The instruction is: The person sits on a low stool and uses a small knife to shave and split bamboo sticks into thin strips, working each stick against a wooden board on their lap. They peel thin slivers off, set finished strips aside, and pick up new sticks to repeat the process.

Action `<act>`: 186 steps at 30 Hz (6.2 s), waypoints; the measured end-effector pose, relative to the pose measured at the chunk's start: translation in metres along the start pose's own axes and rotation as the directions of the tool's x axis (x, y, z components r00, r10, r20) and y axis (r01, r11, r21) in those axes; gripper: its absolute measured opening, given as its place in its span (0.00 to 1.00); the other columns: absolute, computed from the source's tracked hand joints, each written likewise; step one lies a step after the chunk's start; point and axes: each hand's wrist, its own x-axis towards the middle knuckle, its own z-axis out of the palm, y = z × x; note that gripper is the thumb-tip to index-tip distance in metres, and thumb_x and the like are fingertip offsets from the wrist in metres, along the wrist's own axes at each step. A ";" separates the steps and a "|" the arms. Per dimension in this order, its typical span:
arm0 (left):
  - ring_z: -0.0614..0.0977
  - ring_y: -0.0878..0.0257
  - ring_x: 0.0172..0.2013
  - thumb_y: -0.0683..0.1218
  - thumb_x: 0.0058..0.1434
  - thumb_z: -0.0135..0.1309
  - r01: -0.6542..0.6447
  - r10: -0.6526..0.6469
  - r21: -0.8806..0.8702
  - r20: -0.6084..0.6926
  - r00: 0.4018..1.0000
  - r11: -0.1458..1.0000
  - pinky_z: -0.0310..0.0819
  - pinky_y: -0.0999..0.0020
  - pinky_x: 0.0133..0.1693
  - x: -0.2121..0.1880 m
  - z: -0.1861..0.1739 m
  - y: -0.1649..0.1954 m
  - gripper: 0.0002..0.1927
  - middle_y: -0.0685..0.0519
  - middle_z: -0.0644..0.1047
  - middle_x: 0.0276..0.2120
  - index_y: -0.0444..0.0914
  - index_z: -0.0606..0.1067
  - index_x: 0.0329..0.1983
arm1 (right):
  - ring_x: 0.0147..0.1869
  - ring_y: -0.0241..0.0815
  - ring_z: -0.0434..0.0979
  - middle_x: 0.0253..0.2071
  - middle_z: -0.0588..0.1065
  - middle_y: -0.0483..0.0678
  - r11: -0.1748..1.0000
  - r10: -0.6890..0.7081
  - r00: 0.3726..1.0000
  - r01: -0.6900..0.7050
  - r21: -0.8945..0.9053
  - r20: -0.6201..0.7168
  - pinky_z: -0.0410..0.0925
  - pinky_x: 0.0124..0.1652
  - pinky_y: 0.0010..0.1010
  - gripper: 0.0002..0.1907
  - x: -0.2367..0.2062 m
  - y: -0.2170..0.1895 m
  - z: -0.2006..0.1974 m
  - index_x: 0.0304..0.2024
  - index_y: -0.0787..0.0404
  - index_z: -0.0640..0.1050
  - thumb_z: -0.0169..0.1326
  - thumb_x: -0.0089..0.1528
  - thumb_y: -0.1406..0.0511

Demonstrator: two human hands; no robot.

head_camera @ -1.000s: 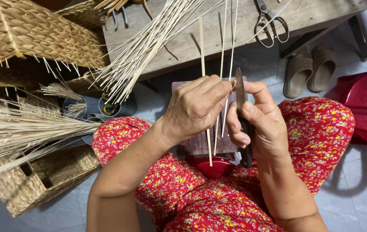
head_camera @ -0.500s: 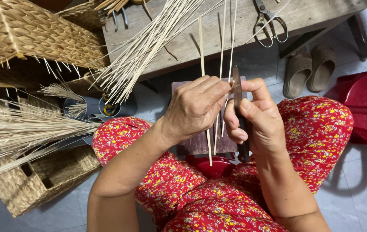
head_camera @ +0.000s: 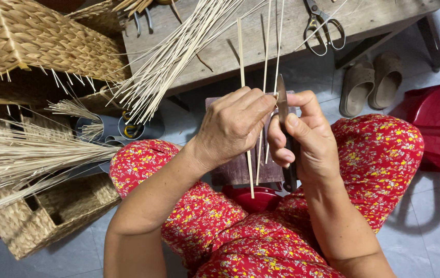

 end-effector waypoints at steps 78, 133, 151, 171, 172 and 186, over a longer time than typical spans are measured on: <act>0.85 0.70 0.29 0.38 0.68 0.56 0.454 -0.453 -0.440 0.115 0.884 0.775 0.81 0.76 0.29 0.020 -0.018 0.016 0.04 0.54 0.77 0.33 0.32 0.73 0.39 | 0.21 0.32 0.64 0.32 0.72 0.51 0.990 0.130 0.990 -0.133 -0.050 -0.052 0.59 0.20 0.20 0.11 0.010 0.005 0.010 0.54 0.54 0.68 0.51 0.71 0.63; 0.85 0.70 0.43 0.43 0.75 0.46 0.269 -0.275 -0.914 0.186 0.943 0.303 0.87 0.74 0.45 -0.049 -0.011 0.045 0.14 0.51 0.80 0.53 0.35 0.69 0.61 | 0.21 0.30 0.61 0.25 0.68 0.39 0.969 0.064 0.847 -0.179 -0.170 -0.528 0.56 0.21 0.23 0.11 -0.034 0.099 -0.083 0.38 0.61 0.75 0.52 0.67 0.60; 0.82 0.70 0.37 0.38 0.70 0.59 0.213 -0.261 -0.539 -0.013 0.965 0.815 0.78 0.75 0.41 -0.038 -0.010 0.050 0.12 0.53 0.81 0.39 0.37 0.78 0.56 | 0.28 0.33 0.66 0.32 0.70 0.50 0.895 -0.262 0.965 0.241 -0.376 -0.004 0.62 0.29 0.22 0.30 -0.094 0.010 0.063 0.77 0.61 0.56 0.45 0.74 0.63; 0.85 0.65 0.41 0.34 0.69 0.57 0.228 -0.255 -0.558 0.030 0.967 0.798 0.81 0.73 0.44 -0.056 -0.023 0.072 0.09 0.51 0.81 0.40 0.34 0.78 0.51 | 0.27 0.33 0.65 0.32 0.71 0.52 0.951 -0.063 0.998 0.060 -0.304 0.002 0.62 0.29 0.20 0.31 -0.109 0.007 0.080 0.77 0.60 0.59 0.46 0.72 0.66; 0.85 0.65 0.42 0.34 0.69 0.56 0.227 -0.250 -0.568 0.038 0.968 0.791 0.81 0.73 0.45 -0.055 -0.025 0.074 0.09 0.51 0.81 0.40 0.35 0.78 0.51 | 0.27 0.33 0.65 0.32 0.71 0.51 0.951 -0.065 0.998 0.057 -0.305 -0.018 0.62 0.28 0.20 0.30 -0.109 0.008 0.080 0.77 0.59 0.59 0.46 0.72 0.67; 0.79 0.68 0.43 0.41 0.70 0.61 0.156 -0.216 -0.479 -0.073 0.974 0.864 0.79 0.77 0.45 -0.051 -0.040 0.088 0.10 0.53 0.74 0.47 0.43 0.81 0.53 | 0.32 0.36 0.67 0.36 0.73 0.52 0.942 -0.131 0.987 0.094 -0.323 -0.095 0.64 0.31 0.24 0.26 -0.108 0.035 0.064 0.74 0.58 0.63 0.48 0.73 0.69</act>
